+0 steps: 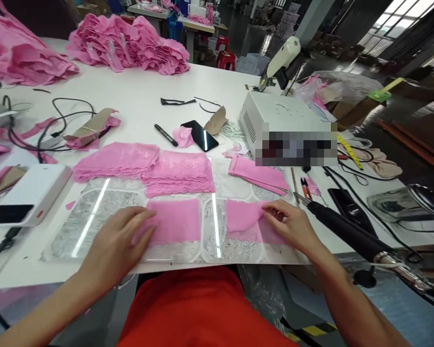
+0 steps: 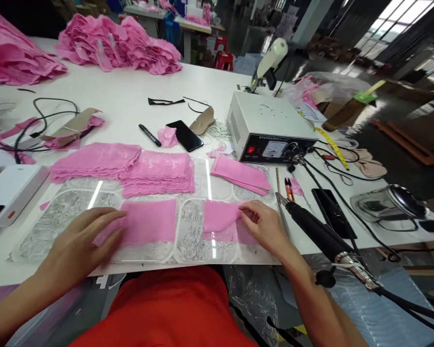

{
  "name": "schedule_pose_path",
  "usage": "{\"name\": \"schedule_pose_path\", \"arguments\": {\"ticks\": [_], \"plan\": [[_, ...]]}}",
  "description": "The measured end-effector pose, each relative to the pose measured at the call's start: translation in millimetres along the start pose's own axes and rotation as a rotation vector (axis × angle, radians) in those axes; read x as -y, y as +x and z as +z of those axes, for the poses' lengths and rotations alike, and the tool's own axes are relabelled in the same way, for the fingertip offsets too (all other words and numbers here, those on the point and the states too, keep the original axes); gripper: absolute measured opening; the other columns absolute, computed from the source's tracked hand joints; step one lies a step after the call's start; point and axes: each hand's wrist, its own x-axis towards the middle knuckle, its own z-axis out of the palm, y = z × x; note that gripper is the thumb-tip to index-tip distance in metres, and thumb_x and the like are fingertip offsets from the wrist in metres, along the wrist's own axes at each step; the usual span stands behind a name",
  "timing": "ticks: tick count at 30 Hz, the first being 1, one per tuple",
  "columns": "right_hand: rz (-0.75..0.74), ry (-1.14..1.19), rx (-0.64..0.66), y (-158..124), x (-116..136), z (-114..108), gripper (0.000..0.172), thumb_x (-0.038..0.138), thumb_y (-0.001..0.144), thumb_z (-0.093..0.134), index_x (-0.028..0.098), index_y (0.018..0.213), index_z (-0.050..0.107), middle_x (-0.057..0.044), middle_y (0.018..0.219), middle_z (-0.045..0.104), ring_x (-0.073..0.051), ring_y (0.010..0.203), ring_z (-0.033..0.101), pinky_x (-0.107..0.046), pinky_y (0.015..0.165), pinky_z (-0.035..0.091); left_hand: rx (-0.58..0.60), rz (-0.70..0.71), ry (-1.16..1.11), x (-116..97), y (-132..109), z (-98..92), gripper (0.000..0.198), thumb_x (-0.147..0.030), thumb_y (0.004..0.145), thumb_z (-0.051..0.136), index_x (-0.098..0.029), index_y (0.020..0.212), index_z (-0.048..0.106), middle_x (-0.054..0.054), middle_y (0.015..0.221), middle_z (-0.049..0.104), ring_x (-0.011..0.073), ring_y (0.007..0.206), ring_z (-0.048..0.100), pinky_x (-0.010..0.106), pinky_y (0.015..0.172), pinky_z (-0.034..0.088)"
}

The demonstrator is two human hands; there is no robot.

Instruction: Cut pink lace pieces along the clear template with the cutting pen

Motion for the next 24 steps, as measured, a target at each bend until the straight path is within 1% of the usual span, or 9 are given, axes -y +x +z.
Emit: {"name": "schedule_pose_path", "arguments": {"ticks": [2,4,6,8,10,12,15,20,24], "plan": [[-0.007,-0.028,-0.04,-0.7,-7.7,-1.0,0.016,0.024,0.084,0.056,0.02,0.092,0.069,-0.005,0.081,0.067,-0.014,0.063,0.059,-0.027,0.058,0.051,0.06,0.172,-0.067,-18.7,16.4,9.2,0.019,-0.022,0.096,0.05,-0.024,0.111,0.062,0.007,0.104,0.065,0.0206,0.092,0.063,0.033,0.082,0.05],[-0.029,-0.046,-0.043,-2.2,-14.3,-2.0,0.017,0.021,0.082,0.056,0.02,0.093,0.069,-0.005,0.084,0.067,-0.014,0.065,0.06,-0.027,0.059,0.052,0.18,0.322,-0.118,-41.5,36.5,23.8,0.019,-0.019,0.097,0.047,-0.021,0.108,0.063,0.007,0.104,0.065,0.0189,0.09,0.062,0.032,0.081,0.047],[-0.047,-0.054,-0.038,-4.9,-18.4,-2.8,0.017,0.019,0.082,0.056,0.02,0.093,0.069,-0.005,0.085,0.066,-0.014,0.065,0.059,-0.027,0.06,0.052,0.322,0.411,-0.13,-63.6,57.4,42.4,0.016,-0.018,0.096,0.051,-0.019,0.105,0.064,0.009,0.108,0.064,0.0206,0.093,0.06,0.036,0.084,0.044],[-0.046,-0.047,-0.036,-8.3,-19.9,-3.5,0.016,0.019,0.084,0.056,0.02,0.093,0.069,-0.005,0.084,0.066,-0.013,0.064,0.058,-0.027,0.059,0.052,0.463,0.444,-0.154,-81.2,76.0,61.4,0.016,-0.02,0.091,0.06,-0.018,0.106,0.065,0.011,0.113,0.063,0.0234,0.098,0.059,0.04,0.088,0.042],[-0.036,-0.027,-0.033,-11.7,-20.0,-4.0,0.016,0.018,0.084,0.056,0.019,0.094,0.069,-0.005,0.084,0.065,-0.013,0.063,0.057,-0.026,0.058,0.051,0.576,0.393,-0.233,-93.1,90.2,76.9,0.012,-0.02,0.088,0.065,-0.016,0.098,0.067,0.011,0.114,0.062,0.0249,0.101,0.058,0.043,0.092,0.039],[-0.028,-0.004,-0.031,-14.5,-20.1,-4.4,0.016,0.018,0.086,0.056,0.02,0.094,0.068,-0.005,0.084,0.064,-0.012,0.064,0.058,-0.025,0.058,0.051,0.633,0.311,-0.328,-99.5,100.1,86.4,0.006,-0.017,0.089,0.062,-0.015,0.086,0.067,0.01,0.11,0.063,0.024,0.101,0.059,0.043,0.094,0.038],[-0.019,0.026,-0.029,-16.7,-22.3,-4.9,0.015,0.02,0.088,0.056,0.02,0.096,0.068,-0.005,0.088,0.065,-0.013,0.068,0.06,-0.025,0.061,0.052,0.641,0.229,-0.407,-101.1,109.8,89.8,0.014,-0.016,0.09,0.057,-0.016,0.078,0.065,0.008,0.101,0.064,0.0205,0.095,0.06,0.037,0.09,0.041],[-0.043,0.022,-0.02,-17.1,-25.9,-4.7,0.012,0.023,0.09,0.057,0.021,0.096,0.067,-0.006,0.095,0.066,-0.016,0.081,0.064,-0.028,0.069,0.053,0.626,0.084,-0.476,-96.0,124.4,84.7,0.02,-0.022,0.09,0.053,-0.015,0.074,0.062,0.005,0.088,0.063,0.0155,0.076,0.059,0.027,0.069,0.045],[-0.121,-0.118,-0.051,-14.9,-15.9,1.1,0.014,0.034,0.089,0.063,0.021,0.093,0.065,-0.005,0.092,0.065,-0.019,0.087,0.062,-0.031,0.075,0.05,0.627,-0.009,-0.521,-95.9,134.7,84.4,0.026,-0.03,0.09,0.051,-0.016,0.07,0.06,0.003,0.084,0.063,0.0141,0.07,0.057,0.025,0.063,0.043]]}}
